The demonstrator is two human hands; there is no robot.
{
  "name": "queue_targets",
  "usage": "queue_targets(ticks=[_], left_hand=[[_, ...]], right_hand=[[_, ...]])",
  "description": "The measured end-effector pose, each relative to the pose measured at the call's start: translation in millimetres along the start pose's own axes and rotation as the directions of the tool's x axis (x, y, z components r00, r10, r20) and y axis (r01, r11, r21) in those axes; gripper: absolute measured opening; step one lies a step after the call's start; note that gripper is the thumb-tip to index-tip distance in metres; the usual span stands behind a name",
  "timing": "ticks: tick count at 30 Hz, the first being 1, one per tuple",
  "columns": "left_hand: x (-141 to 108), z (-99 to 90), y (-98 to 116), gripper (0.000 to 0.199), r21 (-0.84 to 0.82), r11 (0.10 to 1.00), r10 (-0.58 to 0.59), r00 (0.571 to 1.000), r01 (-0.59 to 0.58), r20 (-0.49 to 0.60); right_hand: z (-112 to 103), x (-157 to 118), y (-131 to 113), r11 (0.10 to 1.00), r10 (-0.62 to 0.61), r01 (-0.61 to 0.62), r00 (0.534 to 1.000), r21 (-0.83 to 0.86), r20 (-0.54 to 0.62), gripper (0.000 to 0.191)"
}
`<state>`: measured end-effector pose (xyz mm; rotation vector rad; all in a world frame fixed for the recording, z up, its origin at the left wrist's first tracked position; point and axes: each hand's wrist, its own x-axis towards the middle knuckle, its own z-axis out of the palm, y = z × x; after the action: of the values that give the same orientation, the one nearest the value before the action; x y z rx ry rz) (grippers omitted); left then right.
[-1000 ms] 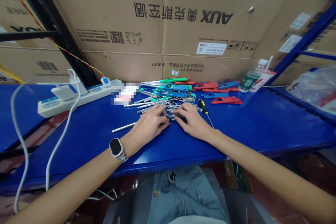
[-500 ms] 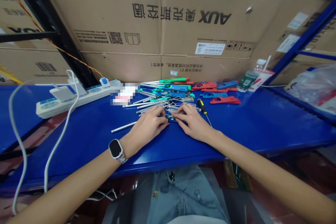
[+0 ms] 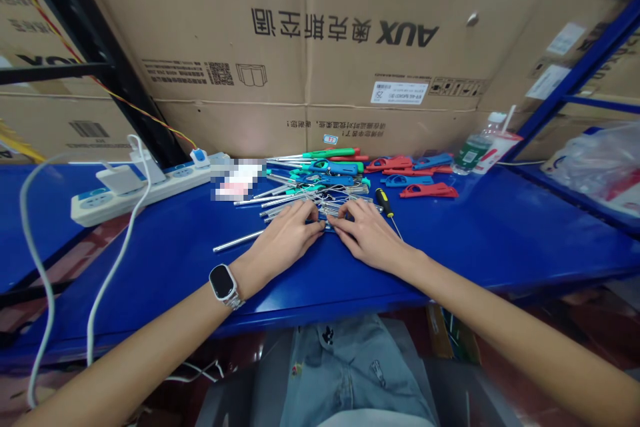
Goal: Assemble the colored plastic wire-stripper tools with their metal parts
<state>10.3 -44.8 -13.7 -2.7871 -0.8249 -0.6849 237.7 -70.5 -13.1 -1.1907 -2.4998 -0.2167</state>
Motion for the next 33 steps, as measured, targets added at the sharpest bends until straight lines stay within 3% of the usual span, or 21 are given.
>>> queue_targets(ticks=[5, 9, 16, 24, 33], left_hand=[[0, 0.9, -6, 0.021, -0.135, 0.991, 0.026, 1.000, -0.025, 0.011], [1, -0.7, -7, 0.017, -0.124, 0.992, 0.012, 0.999, -0.008, 0.032], [1, -13.1, -21, 0.041, -0.138, 0.981, -0.127, 0.988, 0.138, 0.088], [-4, -28.8, -41, 0.029, -0.373, 0.896, -0.145, 0.953, 0.240, 0.264], [-2, -26.8, -45, 0.033, -0.364, 0.875, -0.199, 0.924, 0.318, 0.327]], right_hand=[[-3, 0, 2, 1.000, -0.003, 0.003, 1.000, -0.004, 0.022, 0.033], [-4, -1, 6, 1.000, -0.008, 0.008, 0.999, -0.020, 0.031, 0.033], [-8, -6, 18, 0.999, -0.003, 0.005, 0.999, -0.044, 0.053, 0.036], [-9, -11, 33, 0.999, -0.004, 0.001, 0.996, 0.032, 0.087, 0.037], [-7, -12, 35, 0.994, -0.037, 0.032, 0.998, 0.107, 0.047, 0.037]])
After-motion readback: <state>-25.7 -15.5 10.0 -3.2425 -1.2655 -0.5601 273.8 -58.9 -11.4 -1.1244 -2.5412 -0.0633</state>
